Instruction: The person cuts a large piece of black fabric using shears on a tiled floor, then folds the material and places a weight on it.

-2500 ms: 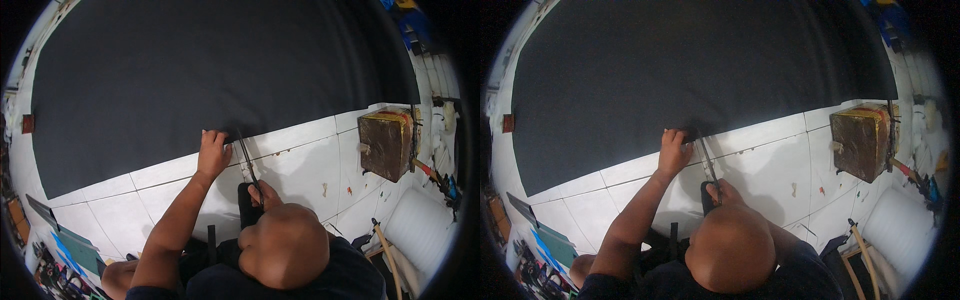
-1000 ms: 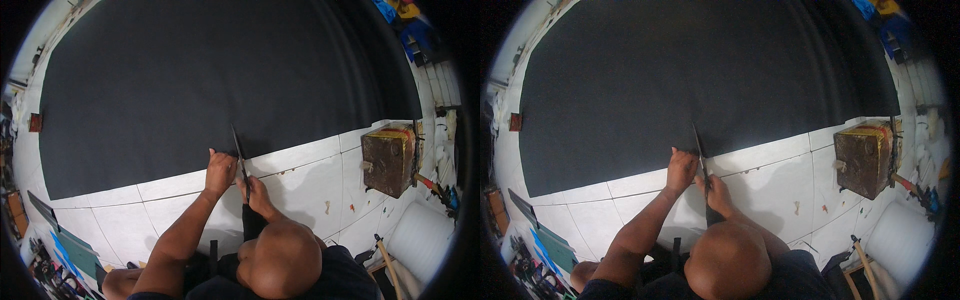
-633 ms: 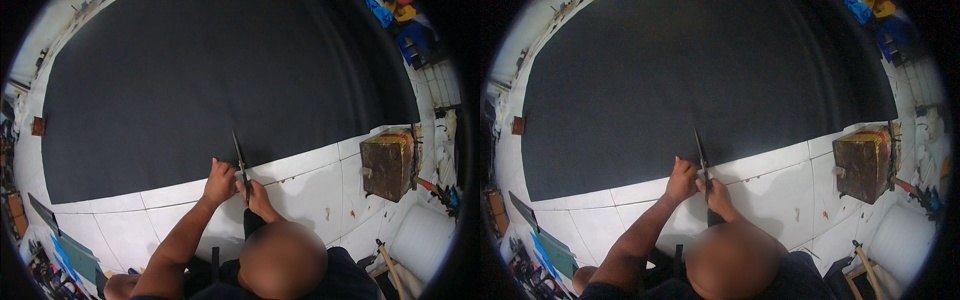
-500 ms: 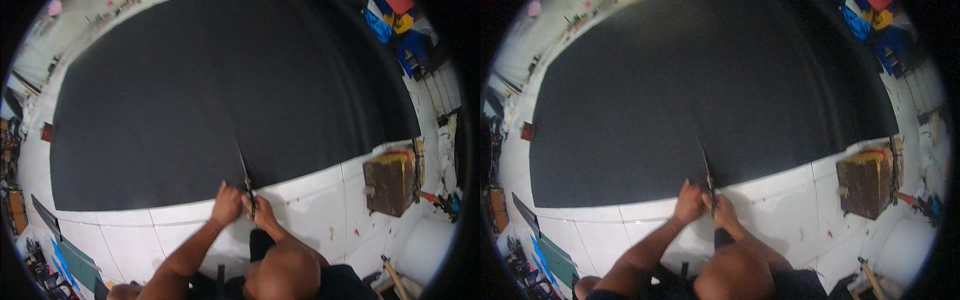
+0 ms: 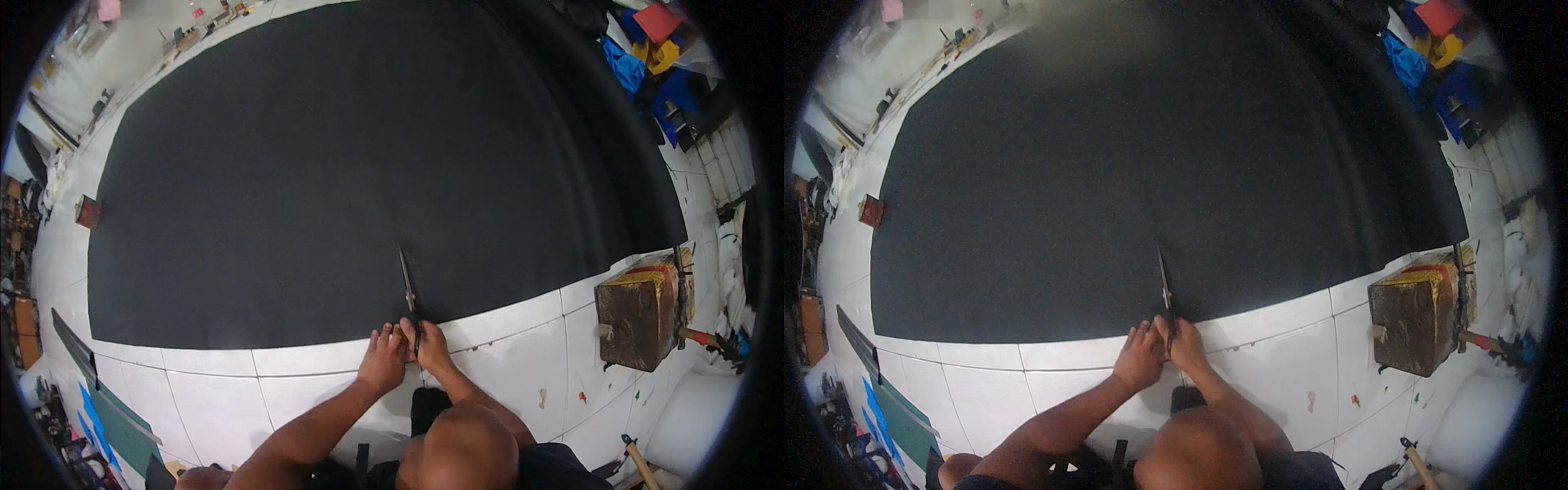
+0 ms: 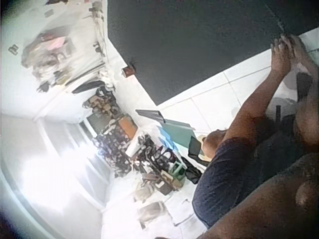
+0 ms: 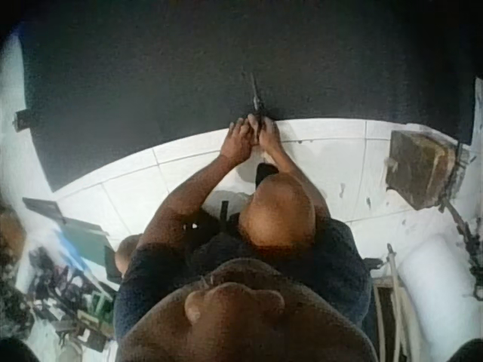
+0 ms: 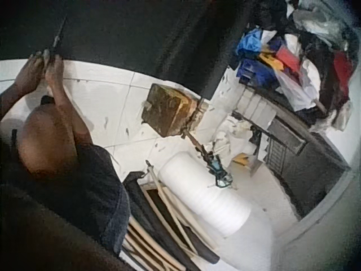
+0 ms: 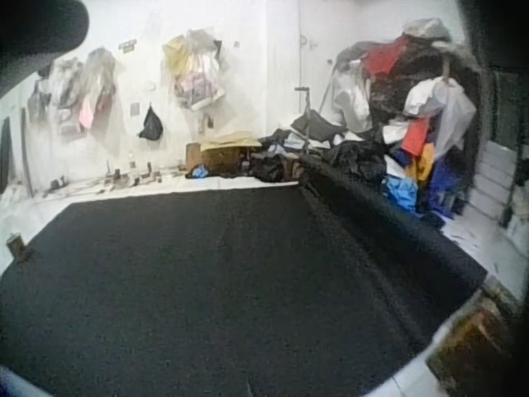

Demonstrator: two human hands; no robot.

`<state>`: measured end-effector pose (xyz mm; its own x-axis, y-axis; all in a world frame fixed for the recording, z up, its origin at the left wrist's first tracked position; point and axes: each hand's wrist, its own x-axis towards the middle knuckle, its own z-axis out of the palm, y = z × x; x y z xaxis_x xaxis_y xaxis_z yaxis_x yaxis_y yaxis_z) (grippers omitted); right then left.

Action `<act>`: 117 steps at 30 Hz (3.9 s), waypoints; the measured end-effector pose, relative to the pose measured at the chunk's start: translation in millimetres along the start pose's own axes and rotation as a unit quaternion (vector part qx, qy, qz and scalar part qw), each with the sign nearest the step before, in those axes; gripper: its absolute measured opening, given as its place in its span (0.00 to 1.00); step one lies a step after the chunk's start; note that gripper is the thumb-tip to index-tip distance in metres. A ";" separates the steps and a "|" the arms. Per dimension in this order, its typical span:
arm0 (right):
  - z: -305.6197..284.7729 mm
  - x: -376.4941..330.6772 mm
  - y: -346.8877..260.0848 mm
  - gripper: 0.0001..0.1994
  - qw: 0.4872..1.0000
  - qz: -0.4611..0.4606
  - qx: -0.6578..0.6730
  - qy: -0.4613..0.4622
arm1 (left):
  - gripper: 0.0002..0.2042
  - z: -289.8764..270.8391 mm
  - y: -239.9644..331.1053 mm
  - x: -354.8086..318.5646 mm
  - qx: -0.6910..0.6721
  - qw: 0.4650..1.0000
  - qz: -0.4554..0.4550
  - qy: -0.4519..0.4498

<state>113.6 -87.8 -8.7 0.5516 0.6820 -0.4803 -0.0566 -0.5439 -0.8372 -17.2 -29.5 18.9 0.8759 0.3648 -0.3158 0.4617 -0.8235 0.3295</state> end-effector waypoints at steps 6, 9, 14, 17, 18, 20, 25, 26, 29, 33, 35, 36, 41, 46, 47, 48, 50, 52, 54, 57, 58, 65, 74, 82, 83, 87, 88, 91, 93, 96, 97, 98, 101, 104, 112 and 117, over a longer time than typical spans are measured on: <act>0.9 40.2 -45.2 0.32 0.997 0.056 -0.002 -0.047 | 0.32 -11.2 4.6 -2.4 0.017 1.000 -0.012 -0.013; 4.1 62.2 -45.0 0.30 1.000 0.020 -0.006 -0.017 | 0.34 -10.7 6.8 0.7 0.004 1.000 -0.010 -0.006; 8.7 56.0 -56.7 0.26 0.999 0.019 0.019 -0.020 | 0.35 -13.3 3.8 -0.9 0.005 1.000 -0.022 -0.020; 8.0 64.5 -62.6 0.27 0.995 0.054 0.071 -0.032 | 0.36 -15.4 3.4 -0.1 0.002 1.000 -0.023 -0.020; 6.9 72.8 -69.2 0.27 0.996 0.039 0.072 -0.031 | 0.36 -16.1 6.2 0.6 -0.004 0.999 -0.021 -0.024; 8.3 93.3 -84.6 0.27 0.997 0.026 0.072 -0.027 | 0.36 -19.4 6.4 1.1 -0.010 0.999 -0.019 -0.029; 15.5 141.1 -100.1 0.27 0.997 0.025 0.078 -0.014 | 0.35 -28.8 5.6 5.1 -0.041 0.998 -0.033 -0.030; 14.5 144.1 -96.7 0.27 0.997 0.024 0.077 -0.016 | 0.35 -33.4 7.5 6.6 -0.056 0.997 -0.037 -0.046; 14.3 139.4 -97.9 0.27 0.996 0.017 0.081 -0.034 | 0.37 -39.2 8.6 15.5 -0.070 0.995 -0.051 -0.057; 10.5 134.1 -108.8 0.26 0.997 0.036 0.067 -0.034 | 0.39 -46.5 17.7 27.6 -0.089 0.990 -0.081 -0.079; 12.4 133.6 -110.8 0.26 0.995 0.040 0.078 -0.038 | 0.38 -35.4 16.7 27.7 -0.032 0.994 -0.083 -0.061; 11.3 133.7 -109.6 0.26 0.996 0.037 0.071 -0.036 | 0.37 -36.8 15.8 29.7 -0.037 0.994 -0.084 -0.052; 13.3 161.0 -120.1 0.27 0.995 0.053 0.075 -0.038 | 0.36 -37.6 18.2 27.7 -0.045 0.994 -0.085 -0.057; 24.1 224.1 -157.5 0.29 0.996 0.025 0.079 -0.035 | 0.37 -36.0 16.5 26.3 -0.046 0.993 -0.081 -0.076; 25.0 237.4 -166.3 0.29 0.995 0.024 0.088 -0.033 | 0.37 -37.2 16.2 28.0 -0.038 0.993 -0.077 -0.082; 24.4 248.8 -174.7 0.29 0.995 0.030 0.087 -0.034 | 0.37 -36.2 16.6 27.6 -0.041 0.992 -0.077 -0.086; 23.3 263.0 -186.1 0.26 0.993 0.001 0.106 -0.041 | 0.37 -33.2 17.1 26.3 -0.035 0.995 -0.078 -0.061; 26.7 269.9 -182.3 0.26 0.994 0.005 0.098 -0.036 | 0.37 -35.3 15.9 27.4 -0.045 0.993 -0.082 -0.067; 28.0 273.9 -178.3 0.26 0.995 0.007 0.092 -0.033 | 0.38 -34.7 15.2 28.7 -0.053 0.992 -0.087 -0.072; 29.8 279.3 -180.2 0.26 0.995 0.005 0.097 -0.031 | 0.38 -29.6 14.4 27.4 -0.053 0.991 -0.093 -0.080; 28.2 283.3 -185.5 0.26 0.994 -0.002 0.096 -0.044 | 0.38 -29.3 15.2 27.2 -0.048 0.990 -0.093 -0.092; 33.4 360.3 -245.0 0.26 0.990 -0.012 0.136 -0.044 | 0.39 -33.3 15.2 29.4 -0.043 0.991 -0.086 -0.095; 40.1 386.8 -265.0 0.28 0.991 -0.006 0.114 -0.074 | 0.40 -6.2 12.7 19.6 -0.032 0.995 -0.091 -0.034; 38.1 437.3 -269.2 0.28 0.993 -0.023 0.104 -0.044 | 0.45 -3.8 8.5 30.9 -0.013 0.991 -0.083 -0.104; 34.0 442.8 -265.1 0.29 0.995 -0.021 0.090 -0.037 | 0.45 -19.5 6.5 40.1 -0.093 0.982 -0.100 -0.129; 33.6 437.9 -271.8 0.27 0.992 -0.011 0.105 -0.065 | 0.37 -155.7 -78.8 168.4 -0.232 0.935 -0.226 0.141; 37.9 437.1 -277.4 0.27 0.995 0.007 0.080 -0.058 | 0.38 -160.9 -119.9 210.1 -0.137 0.935 -0.224 0.240; 40.2 438.1 -285.3 0.27 0.994 -0.010 0.084 -0.072 | 0.37 -162.7 -188.1 281.9 -0.031 0.918 -0.219 0.330; 38.9 433.6 -287.7 0.27 0.994 0.000 0.087 -0.059 | 0.36 -166.9 -196.3 302.7 -0.032 0.923 -0.227 0.309; 41.8 437.8 -282.7 0.26 0.992 0.030 0.110 -0.050 | 0.36 -167.1 -192.9 300.1 -0.040 0.931 -0.254 0.260; 41.3 437.1 -278.2 0.25 0.990 0.033 0.124 -0.054 | 0.36 -166.9 -192.8 300.7 -0.042 0.932 -0.251 0.259; 40.4 435.3 -274.0 0.25 0.990 0.052 0.119 -0.058 | 0.36 -166.7 -192.2 301.0 -0.044 0.932 -0.249 0.258; 37.2 433.1 -278.2 0.24 0.993 0.033 0.090 -0.065 | 0.36 -161.4 -194.2 302.9 -0.059 0.936 -0.260 0.230; 35.6 429.8 -281.5 0.23 0.991 0.066 0.096 -0.071 | 0.36 -150.4 -195.5 301.2 -0.046 0.936 -0.259 0.233; 38.6 474.6 -326.7 0.25 0.990 0.064 0.104 -0.069 | 0.35 -135.8 -186.0 295.6 -0.028 0.935 -0.248 0.252; 39.0 535.4 -350.9 0.26 0.995 0.054 0.066 -0.054 | 0.33 -135.3 -187.1 298.6 -0.029 0.938 -0.245 0.243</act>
<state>396.3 487.3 17.8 0.4449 0.6757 -0.5878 -0.2224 -0.5525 -0.8033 176.9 292.3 -16.6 0.5095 0.8605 -0.0028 0.8205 -0.4849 0.3026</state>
